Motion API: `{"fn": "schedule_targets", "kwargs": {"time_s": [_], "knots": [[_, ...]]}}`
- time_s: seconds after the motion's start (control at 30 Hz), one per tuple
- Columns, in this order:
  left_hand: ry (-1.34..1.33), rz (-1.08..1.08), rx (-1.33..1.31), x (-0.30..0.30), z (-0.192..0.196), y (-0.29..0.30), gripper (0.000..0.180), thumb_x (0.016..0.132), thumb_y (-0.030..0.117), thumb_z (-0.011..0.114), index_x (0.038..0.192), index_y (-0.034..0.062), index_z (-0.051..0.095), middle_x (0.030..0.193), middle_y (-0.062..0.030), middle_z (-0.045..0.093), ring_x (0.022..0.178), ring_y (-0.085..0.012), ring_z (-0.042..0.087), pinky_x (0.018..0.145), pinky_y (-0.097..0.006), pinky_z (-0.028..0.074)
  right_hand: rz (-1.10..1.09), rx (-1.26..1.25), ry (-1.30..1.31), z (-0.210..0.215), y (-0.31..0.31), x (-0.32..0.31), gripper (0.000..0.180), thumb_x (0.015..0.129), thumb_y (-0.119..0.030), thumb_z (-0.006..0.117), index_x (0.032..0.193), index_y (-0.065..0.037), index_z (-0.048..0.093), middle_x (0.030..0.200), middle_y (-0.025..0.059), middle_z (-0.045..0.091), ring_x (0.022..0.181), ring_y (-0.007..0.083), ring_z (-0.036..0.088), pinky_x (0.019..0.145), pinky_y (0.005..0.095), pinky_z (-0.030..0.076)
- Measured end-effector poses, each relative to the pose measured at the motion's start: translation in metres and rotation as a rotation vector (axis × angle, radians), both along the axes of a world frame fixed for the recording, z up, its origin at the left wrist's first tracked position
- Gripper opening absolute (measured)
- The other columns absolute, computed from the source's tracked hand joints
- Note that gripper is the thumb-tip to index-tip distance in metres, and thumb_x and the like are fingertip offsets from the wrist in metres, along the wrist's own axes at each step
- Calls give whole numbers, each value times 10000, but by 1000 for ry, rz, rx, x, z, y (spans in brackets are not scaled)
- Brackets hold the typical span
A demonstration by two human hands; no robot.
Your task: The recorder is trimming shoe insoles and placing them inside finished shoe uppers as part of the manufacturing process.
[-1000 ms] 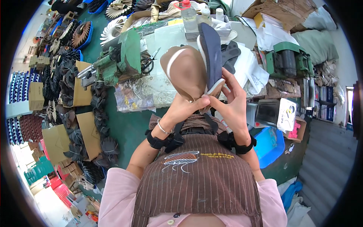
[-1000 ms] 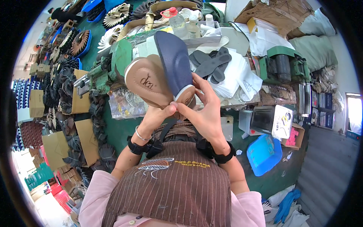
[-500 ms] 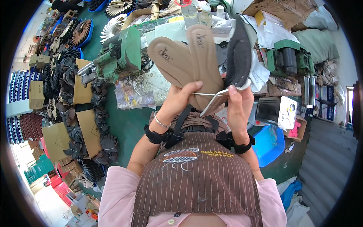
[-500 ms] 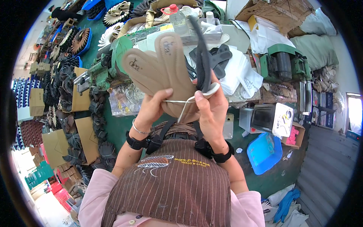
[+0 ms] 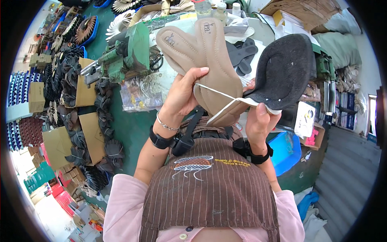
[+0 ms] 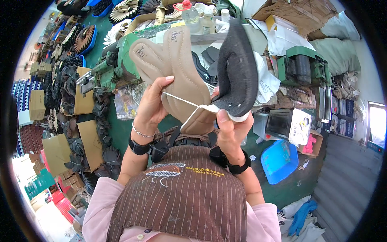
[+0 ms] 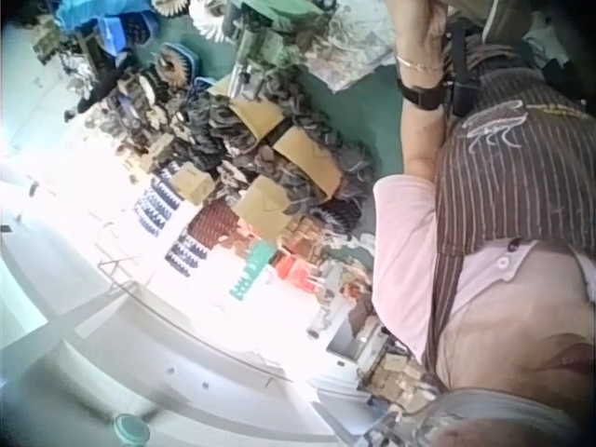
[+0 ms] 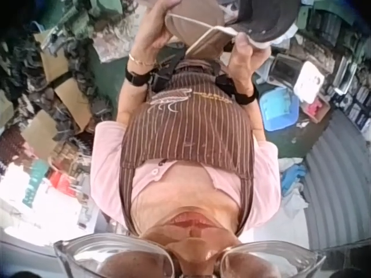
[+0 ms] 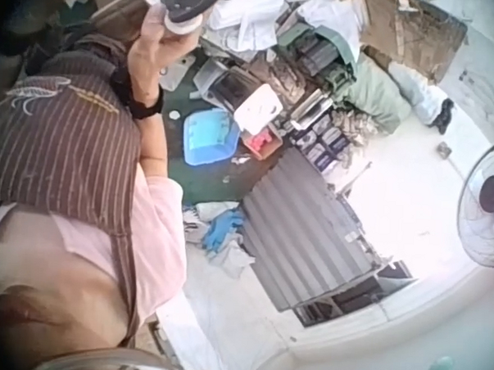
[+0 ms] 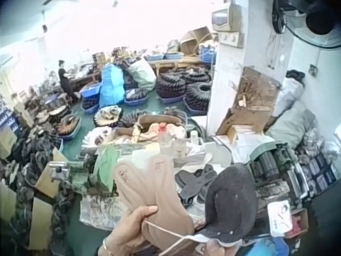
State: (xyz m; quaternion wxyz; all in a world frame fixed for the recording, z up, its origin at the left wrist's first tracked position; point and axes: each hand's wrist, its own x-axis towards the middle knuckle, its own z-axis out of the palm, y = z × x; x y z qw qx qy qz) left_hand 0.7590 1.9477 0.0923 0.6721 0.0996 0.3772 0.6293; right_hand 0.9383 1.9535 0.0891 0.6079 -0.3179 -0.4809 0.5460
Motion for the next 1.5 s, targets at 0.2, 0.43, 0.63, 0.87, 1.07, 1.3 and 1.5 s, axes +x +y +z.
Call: {"fn": "schedule_targets", "kwargs": {"time_s": [0.2, 0.43, 0.63, 0.87, 1.07, 1.3, 1.5], "knots": [[50, -124, 8, -3, 10, 7, 353, 874, 92, 560, 1177, -76, 494, 1086, -160, 614, 947, -218, 643, 786, -318, 556, -52, -28, 2, -1, 6, 4, 467, 849, -265, 538, 1193, 38, 446, 1069, 163, 543, 960, 236, 539, 855, 371, 442], [246, -369, 95, -2, 11, 23, 410, 845, 110, 619, 1196, -64, 497, 1044, -97, 619, 904, -135, 607, 749, -272, 517, 235, -968, 487, -7, 57, 24, 370, 954, -340, 400, 1060, 9, 457, 938, 104, 562, 854, 208, 557, 782, 345, 472], [484, -573, 120, -15, 5, 30, 360, 852, 179, 626, 1145, -18, 555, 939, -37, 633, 769, -63, 564, 599, -204, 439, 843, -1122, 643, -4, 68, 44, 422, 974, -386, 327, 1031, 6, 470, 835, 87, 549, 634, 182, 541, 551, 283, 471], [419, -594, 87, -10, -4, 30, 426, 835, 314, 665, 1098, -8, 573, 861, -11, 623, 722, -68, 559, 561, -208, 432, 317, -1008, 431, 14, 59, 19, 219, 934, -264, 524, 883, -54, 561, 854, 65, 636, 798, 177, 624, 738, 327, 516], [563, -681, 238, -14, -2, 16, 537, 801, 386, 709, 1115, -18, 548, 876, -35, 618, 754, -80, 564, 570, -211, 438, 220, -434, -390, 20, 39, -2, 400, 805, -222, 718, 1102, -1, 567, 930, 46, 602, 848, 97, 541, 774, 232, 441], [463, -575, 177, -17, -8, 8, 536, 815, 344, 715, 1172, -3, 516, 922, -24, 610, 765, -63, 542, 577, -199, 427, 337, -333, -461, 11, 39, -9, 702, 730, -263, 776, 1268, 36, 438, 1089, 123, 611, 997, 155, 579, 827, 267, 436], [428, -471, 249, -12, -15, 4, 503, 883, 323, 638, 1244, 10, 482, 1078, -37, 584, 889, -74, 536, 706, -218, 452, 334, -356, -426, 13, 43, -12, 851, 719, -216, 784, 1356, 95, 311, 1152, 154, 580, 1049, 181, 562, 903, 290, 427]]}}
